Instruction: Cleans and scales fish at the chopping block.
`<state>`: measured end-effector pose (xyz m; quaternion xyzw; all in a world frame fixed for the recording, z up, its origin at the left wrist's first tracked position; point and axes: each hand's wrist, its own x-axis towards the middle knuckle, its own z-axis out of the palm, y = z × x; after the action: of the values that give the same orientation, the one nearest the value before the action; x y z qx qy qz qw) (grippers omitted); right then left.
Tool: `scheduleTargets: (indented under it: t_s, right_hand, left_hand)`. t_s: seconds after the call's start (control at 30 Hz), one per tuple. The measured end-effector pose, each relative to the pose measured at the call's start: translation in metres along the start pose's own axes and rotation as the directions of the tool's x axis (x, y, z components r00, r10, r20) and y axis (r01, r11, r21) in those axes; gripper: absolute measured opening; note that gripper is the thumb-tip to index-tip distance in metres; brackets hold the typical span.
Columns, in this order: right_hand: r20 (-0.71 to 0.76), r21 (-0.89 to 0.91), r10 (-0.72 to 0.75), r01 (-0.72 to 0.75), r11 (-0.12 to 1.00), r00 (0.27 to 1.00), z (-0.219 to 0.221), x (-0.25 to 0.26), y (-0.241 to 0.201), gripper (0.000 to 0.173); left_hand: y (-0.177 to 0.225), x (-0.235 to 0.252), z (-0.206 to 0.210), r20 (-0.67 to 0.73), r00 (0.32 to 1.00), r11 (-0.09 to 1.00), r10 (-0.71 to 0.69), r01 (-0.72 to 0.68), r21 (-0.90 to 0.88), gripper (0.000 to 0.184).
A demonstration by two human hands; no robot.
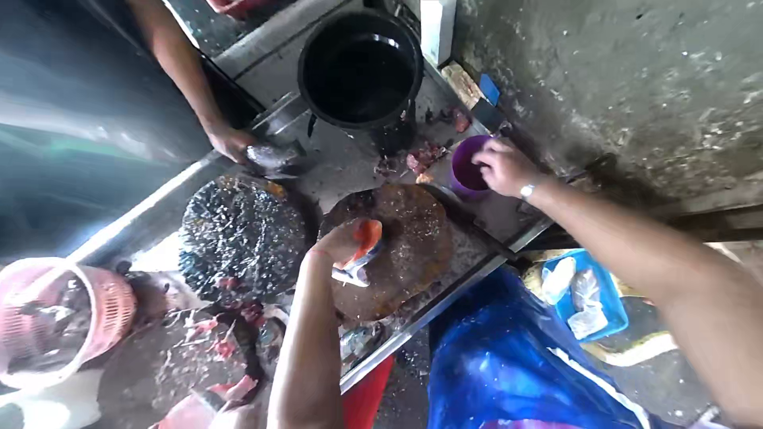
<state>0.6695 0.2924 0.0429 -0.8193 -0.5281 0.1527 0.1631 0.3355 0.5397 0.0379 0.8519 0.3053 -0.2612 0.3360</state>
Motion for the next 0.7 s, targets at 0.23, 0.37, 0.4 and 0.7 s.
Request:
scheduleTargets:
  t_s: [0.23,0.37,0.4,0.7]
  right_hand:
    - [0.287,0.062,0.344,-0.376,0.925,0.894,0.094,0.075,0.042,0.027]
    - [-0.237,0.135,0.202,-0.173,0.976,0.95,0.051,-0.007,-0.008,0.017]
    - [-0.244,0.132,0.197,-0.169,0.977,0.949,0.059,-0.035,-0.019,0.018]
    - [0.184,0.251,0.344,-0.383,0.889,0.921,0.118,-0.086,-0.038,0.066]
  left_hand:
    - [-0.003,0.002,0.024,-0.018,0.99,0.988,-0.143,0.144,0.055,0.084]
    - [-0.012,0.0,0.044,-0.107,0.989,0.995,-0.101,0.103,0.007,0.067]
    - [-0.007,-0.005,0.042,-0.112,0.99,0.996,-0.088,0.088,0.004,0.063]
    - [0.028,-0.061,0.036,-0.336,0.884,0.946,-0.324,0.301,-0.121,0.086]
